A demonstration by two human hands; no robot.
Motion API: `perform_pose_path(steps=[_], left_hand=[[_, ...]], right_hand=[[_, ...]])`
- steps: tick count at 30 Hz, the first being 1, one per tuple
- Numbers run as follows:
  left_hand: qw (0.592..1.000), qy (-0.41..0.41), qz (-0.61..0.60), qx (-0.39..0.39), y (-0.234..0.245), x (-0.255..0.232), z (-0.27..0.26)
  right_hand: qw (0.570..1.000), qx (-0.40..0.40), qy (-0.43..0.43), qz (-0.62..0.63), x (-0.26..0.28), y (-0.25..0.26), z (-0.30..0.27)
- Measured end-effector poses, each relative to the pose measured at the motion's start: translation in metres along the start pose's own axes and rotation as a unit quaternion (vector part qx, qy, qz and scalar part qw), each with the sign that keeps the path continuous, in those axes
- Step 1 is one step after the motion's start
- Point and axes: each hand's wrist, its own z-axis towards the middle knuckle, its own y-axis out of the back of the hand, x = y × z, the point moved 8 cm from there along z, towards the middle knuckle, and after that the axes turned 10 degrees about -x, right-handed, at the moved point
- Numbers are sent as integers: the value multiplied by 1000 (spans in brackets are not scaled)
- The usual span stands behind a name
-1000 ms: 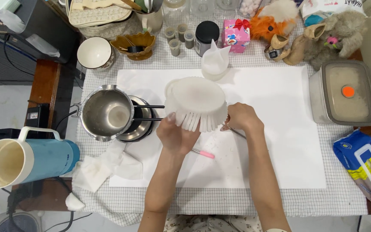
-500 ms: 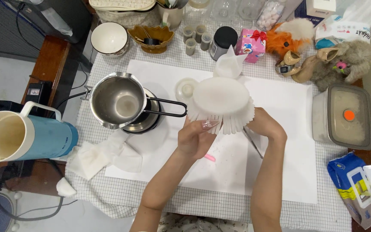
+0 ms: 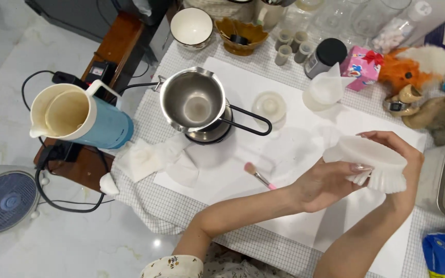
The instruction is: Shaping a pleated paper mold and using a metal pick to adjust the pleats
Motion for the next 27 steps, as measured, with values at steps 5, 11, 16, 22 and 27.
perform_pose_path(steps=[5, 11, 16, 22, 27], left_hand=[[1000, 7, -11, -4, 23, 0, 10], [998, 10, -42, -36, 35, 1, 16], [1000, -10, 26, 13, 24, -4, 13], [1000, -6, -27, -3, 27, -5, 14], [996, -18, -67, -52, 26, -14, 14]], right_hand=[[994, -11, 31, -102, -52, 5, 0], [995, 29, -12, -92, -124, -14, 7], [997, 30, 14, -69, -129, -16, 9], [998, 31, 38, -39, -129, -22, 9], [991, -40, 115, -63, -61, 5, -3]])
